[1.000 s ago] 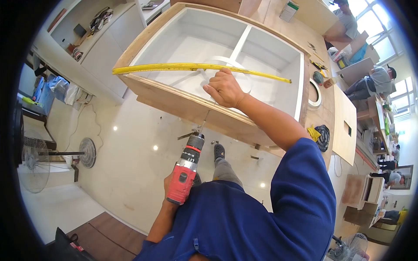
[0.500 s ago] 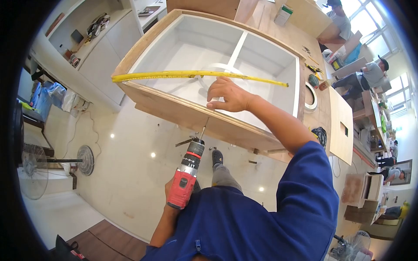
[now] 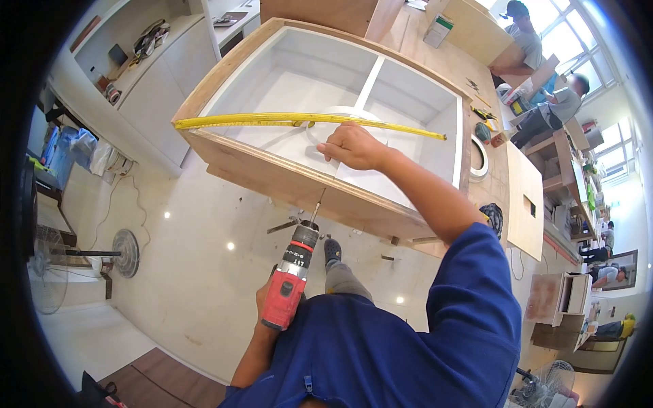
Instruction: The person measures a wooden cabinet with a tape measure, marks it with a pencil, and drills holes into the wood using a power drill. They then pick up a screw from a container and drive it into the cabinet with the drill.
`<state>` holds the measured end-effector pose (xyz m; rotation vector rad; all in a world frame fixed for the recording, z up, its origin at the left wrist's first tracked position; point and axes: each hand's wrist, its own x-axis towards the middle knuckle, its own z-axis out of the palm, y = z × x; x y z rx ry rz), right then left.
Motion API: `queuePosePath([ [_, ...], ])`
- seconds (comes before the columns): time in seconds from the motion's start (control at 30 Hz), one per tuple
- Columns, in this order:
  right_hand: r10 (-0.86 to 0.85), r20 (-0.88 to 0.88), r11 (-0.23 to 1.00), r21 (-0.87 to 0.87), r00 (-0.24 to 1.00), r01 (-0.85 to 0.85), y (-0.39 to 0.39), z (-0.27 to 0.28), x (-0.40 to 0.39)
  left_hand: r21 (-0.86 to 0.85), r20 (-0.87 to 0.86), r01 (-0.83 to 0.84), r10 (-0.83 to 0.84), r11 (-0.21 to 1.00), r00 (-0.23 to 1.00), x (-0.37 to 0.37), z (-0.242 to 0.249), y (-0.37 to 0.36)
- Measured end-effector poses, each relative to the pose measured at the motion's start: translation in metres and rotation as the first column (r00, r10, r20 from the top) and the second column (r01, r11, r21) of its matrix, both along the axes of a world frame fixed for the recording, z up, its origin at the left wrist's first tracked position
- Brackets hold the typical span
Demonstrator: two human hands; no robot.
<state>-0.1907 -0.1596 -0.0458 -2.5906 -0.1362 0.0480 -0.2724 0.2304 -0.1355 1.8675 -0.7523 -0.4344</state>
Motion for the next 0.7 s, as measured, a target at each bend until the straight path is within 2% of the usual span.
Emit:
queuePosePath([
  [0.03,-0.083,-0.008,0.996,-0.039,0.997,0.083,0.007,0.000,0.003,-0.001,-0.039,-0.019,0.019,1.000,0.999,-0.001,0.006,0.000],
  [0.07,-0.155,0.000,0.987,0.034,0.988,0.155,0.015,0.002,0.005,-0.001,-0.078,-0.040,0.040,0.999,0.996,-0.001,0.010,-0.001],
  [0.13,-0.287,-0.003,0.942,0.180,0.958,0.283,0.032,0.014,0.007,-0.006,0.006,0.016,-0.016,1.000,1.000,0.003,0.002,0.003],
  [0.17,-0.242,0.074,0.899,0.392,0.967,0.195,0.036,0.024,0.006,-0.004,0.043,0.044,-0.044,0.999,0.998,0.004,0.000,0.004],
  [0.23,-0.214,0.241,0.682,0.731,0.947,-0.032,0.041,0.046,0.003,-0.046,-0.164,-0.029,0.021,0.998,0.986,0.001,0.008,0.001],
  [0.27,-0.212,0.287,0.549,0.826,0.934,-0.129,0.038,0.053,0.004,-0.061,-0.266,-0.062,0.044,0.996,0.963,0.000,0.012,0.000],
  [0.37,-0.198,0.274,0.067,0.962,0.941,-0.266,0.037,0.049,0.017,-0.111,0.067,0.021,-0.014,0.994,0.998,0.006,0.016,-0.003],
  [0.4,-0.257,0.253,0.094,0.967,0.933,-0.237,0.035,0.028,0.021,-0.098,0.080,0.033,-0.025,0.995,0.996,0.008,0.013,-0.003],
  [0.43,-0.341,0.222,0.280,0.952,0.914,-0.127,0.037,-0.007,0.024,-0.083,0.091,0.043,-0.035,0.996,0.995,0.009,0.008,-0.002],
  [0.5,-0.277,0.135,0.238,0.969,0.951,-0.068,0.040,-0.021,0.021,-0.074,0.080,0.039,-0.033,0.997,0.996,0.007,0.006,0.001],
  [0.6,-0.338,-0.032,0.131,0.988,0.941,0.081,0.040,-0.010,0.019,-0.088,0.008,-0.001,0.002,0.996,1.000,0.004,0.005,0.001],
  [0.67,-0.362,-0.010,0.044,0.999,0.932,0.028,0.042,0.012,0.018,-0.084,-0.052,-0.047,0.043,0.995,0.998,0.000,0.000,0.000],
  [0.7,-0.371,-0.006,-0.003,1.000,0.929,0.006,0.043,0.024,0.018,-0.076,0.031,-0.009,0.011,0.997,0.999,0.003,0.001,0.000],
])
